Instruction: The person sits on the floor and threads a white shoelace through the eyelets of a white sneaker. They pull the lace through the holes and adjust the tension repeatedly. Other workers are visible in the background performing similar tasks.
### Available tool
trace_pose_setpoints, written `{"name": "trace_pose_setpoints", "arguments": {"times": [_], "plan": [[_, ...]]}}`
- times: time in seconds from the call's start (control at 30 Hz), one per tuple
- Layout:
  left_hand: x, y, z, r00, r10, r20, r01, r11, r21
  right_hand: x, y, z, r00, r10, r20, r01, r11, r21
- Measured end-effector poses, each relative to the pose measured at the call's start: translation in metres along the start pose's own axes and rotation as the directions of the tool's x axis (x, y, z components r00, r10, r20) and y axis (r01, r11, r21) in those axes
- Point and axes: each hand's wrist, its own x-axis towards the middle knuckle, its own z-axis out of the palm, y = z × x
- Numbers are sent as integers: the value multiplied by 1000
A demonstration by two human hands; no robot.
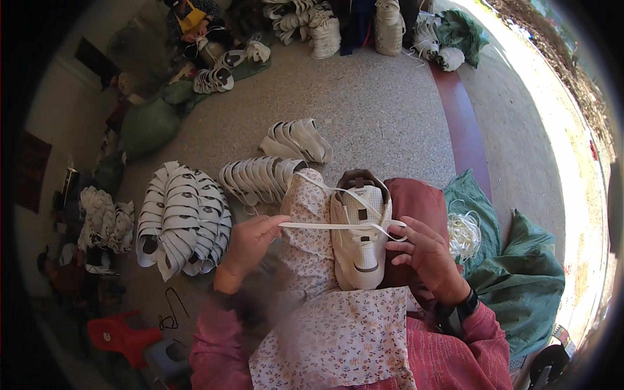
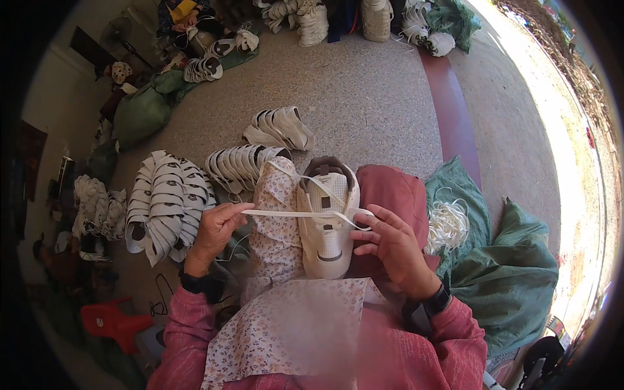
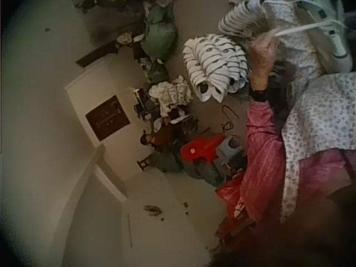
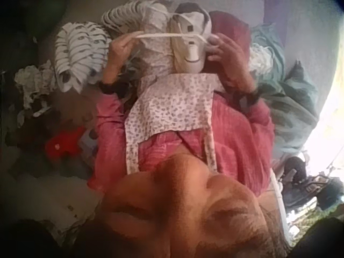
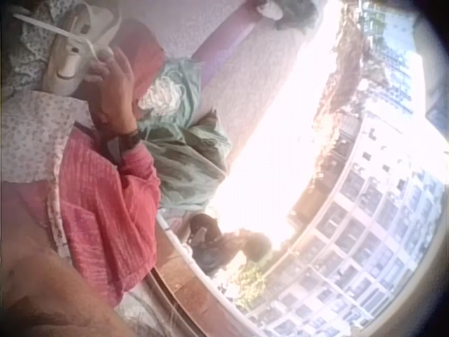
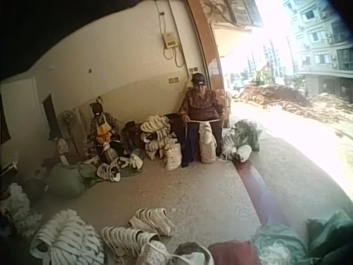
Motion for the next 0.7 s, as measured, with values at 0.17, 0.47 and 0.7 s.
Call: {"name": "trace_pose_setpoints", "arguments": {"times": [0.17, 0.47, 0.7], "plan": [[-8, 41, -22, 993, 113, 31, -115, 989, 88, -27, -13, 8, 995, 94, -42, -102, 959, -266], [-2, 83, -27, 911, 410, 45, -410, 892, 188, -6, -19, -8, 946, 325, -4, -319, 926, -201], [22, 60, -34, 929, 369, -6, -328, 832, 446, 16, 9, 1, 981, 139, -134, -155, 981, -113]]}}
